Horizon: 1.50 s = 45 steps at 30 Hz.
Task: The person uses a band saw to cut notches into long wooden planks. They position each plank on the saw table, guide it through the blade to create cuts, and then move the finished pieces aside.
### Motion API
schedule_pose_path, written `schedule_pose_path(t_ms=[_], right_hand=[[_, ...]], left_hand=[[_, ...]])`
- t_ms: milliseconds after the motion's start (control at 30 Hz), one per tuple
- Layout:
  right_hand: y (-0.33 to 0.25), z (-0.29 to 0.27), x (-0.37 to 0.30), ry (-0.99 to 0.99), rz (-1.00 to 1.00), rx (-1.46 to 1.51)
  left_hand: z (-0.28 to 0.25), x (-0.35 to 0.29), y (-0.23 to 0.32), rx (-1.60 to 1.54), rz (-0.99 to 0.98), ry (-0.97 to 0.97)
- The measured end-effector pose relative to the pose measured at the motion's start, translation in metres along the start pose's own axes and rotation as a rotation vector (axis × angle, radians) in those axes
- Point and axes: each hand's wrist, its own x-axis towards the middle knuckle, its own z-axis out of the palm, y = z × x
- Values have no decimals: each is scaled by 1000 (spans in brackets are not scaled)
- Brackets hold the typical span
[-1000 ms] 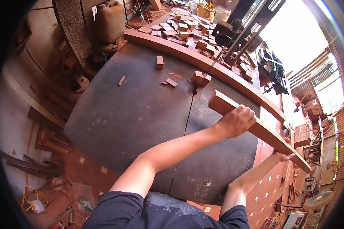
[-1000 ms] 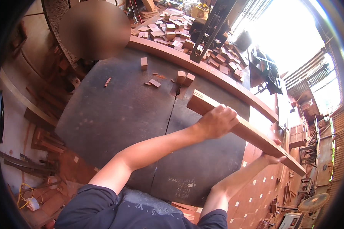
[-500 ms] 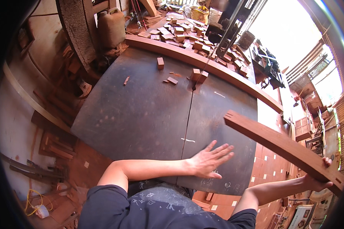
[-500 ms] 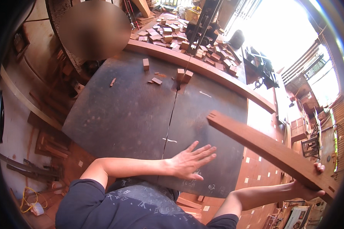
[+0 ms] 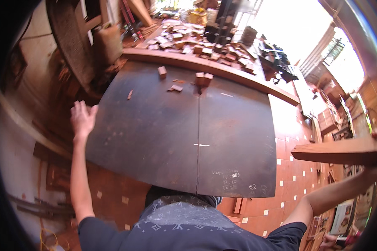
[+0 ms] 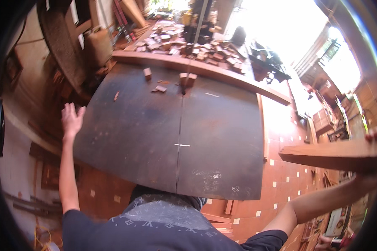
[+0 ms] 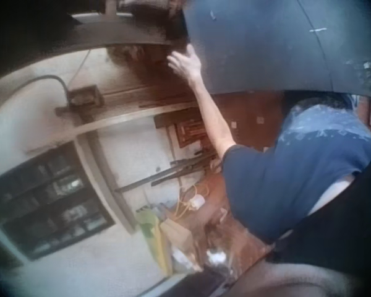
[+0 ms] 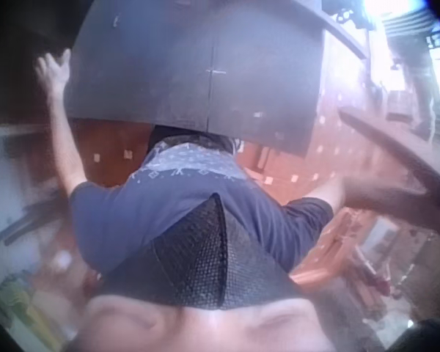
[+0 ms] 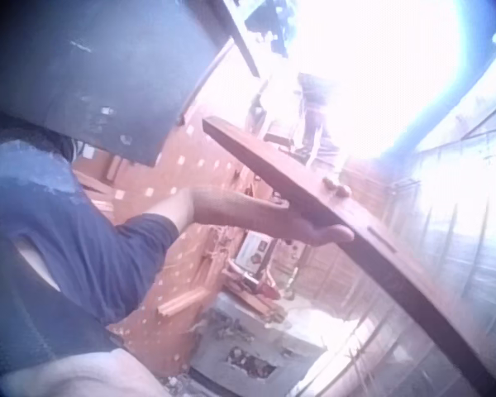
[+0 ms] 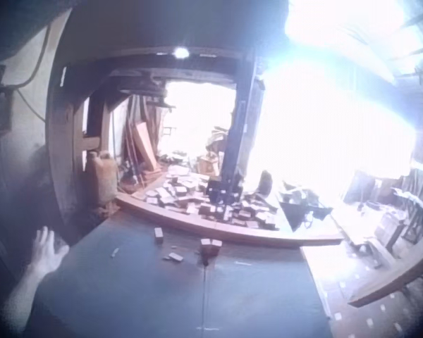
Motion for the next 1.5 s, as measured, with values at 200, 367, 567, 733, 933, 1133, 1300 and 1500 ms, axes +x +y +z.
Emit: schedule_pose_path(t_ms=[200,367,567,733,933,1133,1300,1500], right_hand=[[10,28,-29,-380,-64,-197],[22,127,-113,-713,-107,-326],[51,153,-220,-1186,9,-358],[78,166,-289,-1449,43,-343],[82,155,-301,-1610,135,-318],[104,138,-310,-1526,5,-283],[139,106,-285,-1676,184,-286],[151,83,-263,-1524,285,-284]], left_hand=[[-69,9,-22,-859,108,322],[-167,-9,-23,-1480,142,344],[-118,15,-39,-2518,178,-31],[-10,-45,-95,-2213,-465,197],[9,-107,-143,-1952,-743,176],[26,-144,-151,-1734,-911,219],[-61,-165,-72,-1365,-1042,91],[-37,-175,-97,-800,-626,66]])
